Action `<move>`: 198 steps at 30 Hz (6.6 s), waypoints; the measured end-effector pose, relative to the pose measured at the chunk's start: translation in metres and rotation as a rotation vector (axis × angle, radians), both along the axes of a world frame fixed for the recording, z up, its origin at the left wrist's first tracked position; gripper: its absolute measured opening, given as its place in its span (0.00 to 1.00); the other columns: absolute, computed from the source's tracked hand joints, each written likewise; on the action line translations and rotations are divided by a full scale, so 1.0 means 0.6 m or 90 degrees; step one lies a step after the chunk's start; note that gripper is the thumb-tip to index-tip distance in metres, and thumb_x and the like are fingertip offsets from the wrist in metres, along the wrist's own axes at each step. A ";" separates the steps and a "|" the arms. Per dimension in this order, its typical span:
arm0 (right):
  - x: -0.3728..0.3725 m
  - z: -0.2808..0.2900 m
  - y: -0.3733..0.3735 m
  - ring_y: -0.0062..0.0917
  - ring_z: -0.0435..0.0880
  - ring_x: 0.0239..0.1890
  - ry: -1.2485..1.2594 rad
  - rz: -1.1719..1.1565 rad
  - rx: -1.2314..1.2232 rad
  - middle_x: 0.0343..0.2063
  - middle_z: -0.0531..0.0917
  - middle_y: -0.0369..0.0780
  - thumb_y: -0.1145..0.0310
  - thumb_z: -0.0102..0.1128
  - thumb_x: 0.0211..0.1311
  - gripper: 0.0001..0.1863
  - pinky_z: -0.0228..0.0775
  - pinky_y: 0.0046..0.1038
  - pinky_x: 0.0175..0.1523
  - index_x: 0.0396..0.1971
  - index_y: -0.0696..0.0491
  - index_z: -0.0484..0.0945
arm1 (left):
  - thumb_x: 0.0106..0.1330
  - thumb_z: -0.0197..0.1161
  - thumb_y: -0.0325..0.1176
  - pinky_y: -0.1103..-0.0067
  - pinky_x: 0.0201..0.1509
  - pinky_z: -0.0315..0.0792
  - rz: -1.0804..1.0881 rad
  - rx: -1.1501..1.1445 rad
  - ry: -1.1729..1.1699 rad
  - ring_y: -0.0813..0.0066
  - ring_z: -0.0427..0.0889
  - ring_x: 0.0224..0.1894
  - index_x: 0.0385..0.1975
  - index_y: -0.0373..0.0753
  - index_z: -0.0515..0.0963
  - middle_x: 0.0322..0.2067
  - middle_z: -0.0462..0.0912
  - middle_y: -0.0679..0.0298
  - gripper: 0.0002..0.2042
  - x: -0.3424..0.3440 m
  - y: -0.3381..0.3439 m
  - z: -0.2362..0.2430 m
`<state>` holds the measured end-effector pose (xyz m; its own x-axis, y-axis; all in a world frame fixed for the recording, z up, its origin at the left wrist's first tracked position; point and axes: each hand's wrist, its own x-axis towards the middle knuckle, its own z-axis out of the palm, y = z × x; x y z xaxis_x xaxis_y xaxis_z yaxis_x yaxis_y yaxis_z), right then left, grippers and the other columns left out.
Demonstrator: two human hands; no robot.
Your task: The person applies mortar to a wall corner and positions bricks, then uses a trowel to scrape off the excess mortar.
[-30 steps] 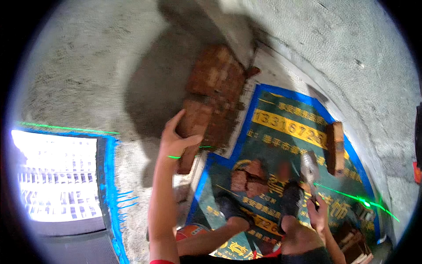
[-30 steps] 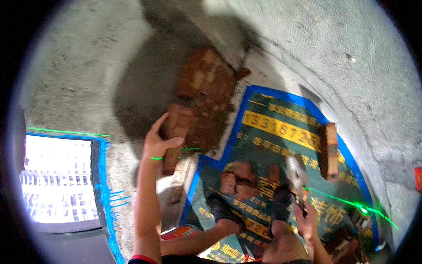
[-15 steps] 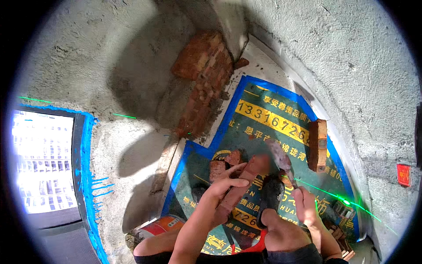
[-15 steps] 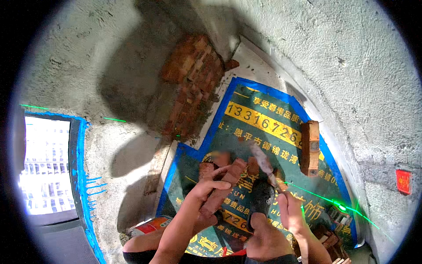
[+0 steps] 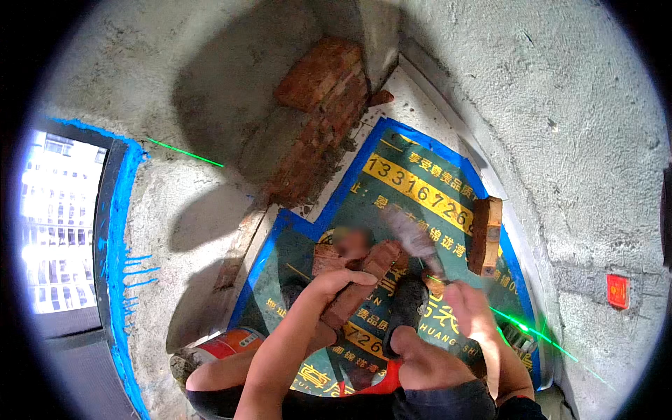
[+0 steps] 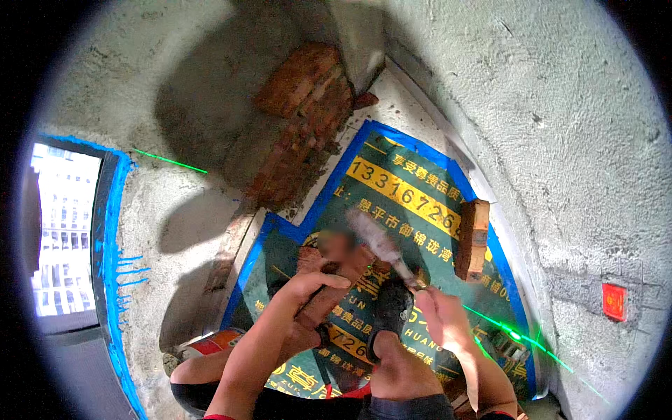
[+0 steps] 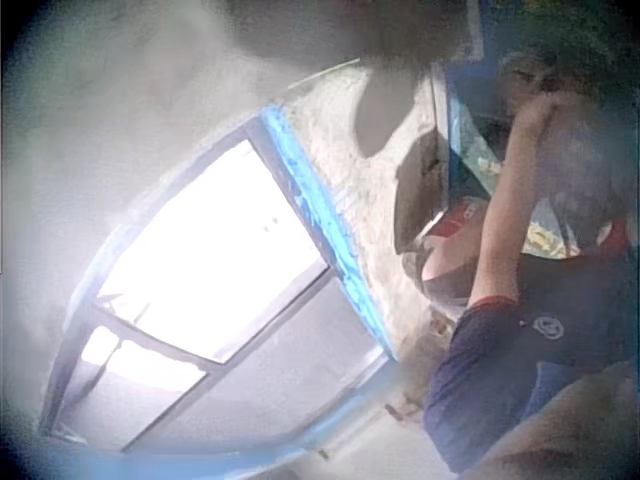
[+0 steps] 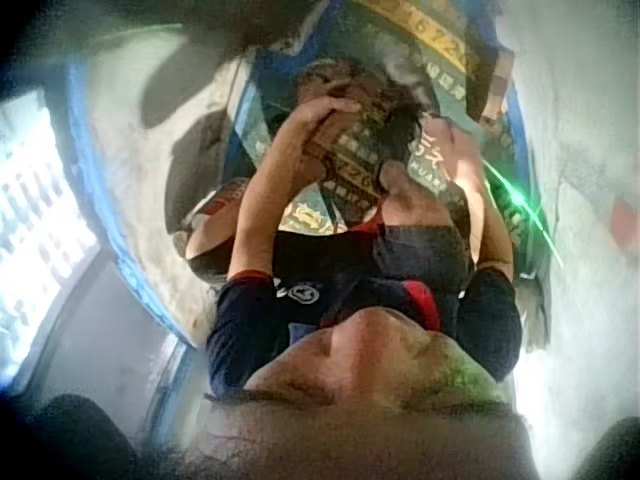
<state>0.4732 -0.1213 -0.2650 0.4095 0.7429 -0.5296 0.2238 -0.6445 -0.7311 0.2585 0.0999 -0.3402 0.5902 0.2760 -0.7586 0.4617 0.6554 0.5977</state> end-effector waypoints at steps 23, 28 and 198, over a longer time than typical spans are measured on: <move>-0.071 -0.160 -0.067 0.55 0.79 0.31 -0.071 0.066 -0.019 0.25 0.80 0.54 0.52 0.44 0.73 0.23 0.69 0.42 0.34 0.33 0.58 0.76 | 0.43 0.79 0.35 0.69 0.65 0.65 -0.167 0.165 0.050 0.63 0.69 0.63 0.65 0.40 0.67 0.60 0.72 0.56 0.44 -0.031 -0.008 0.024; -0.075 -0.158 -0.069 0.41 0.77 0.24 0.065 -0.118 0.013 0.20 0.77 0.47 0.52 0.44 0.74 0.24 0.68 0.38 0.34 0.28 0.58 0.75 | 0.42 0.81 0.34 0.68 0.66 0.63 -0.210 0.284 0.020 0.67 0.68 0.64 0.65 0.39 0.65 0.61 0.71 0.59 0.45 -0.055 -0.008 0.033; -0.047 -0.060 -0.021 0.55 0.81 0.28 -0.094 0.122 0.103 0.21 0.79 0.56 0.57 0.50 0.70 0.18 0.71 0.48 0.33 0.30 0.58 0.75 | 0.60 0.68 0.56 0.68 0.67 0.62 -0.313 0.174 0.070 0.60 0.70 0.64 0.65 0.30 0.63 0.61 0.71 0.50 0.42 -0.043 -0.031 -0.037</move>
<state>0.4451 -0.1336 -0.3009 0.3170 0.8843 -0.3429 0.4417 -0.4576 -0.7717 0.2325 0.0814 -0.3625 0.6204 0.1836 -0.7625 0.7425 0.1755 0.6464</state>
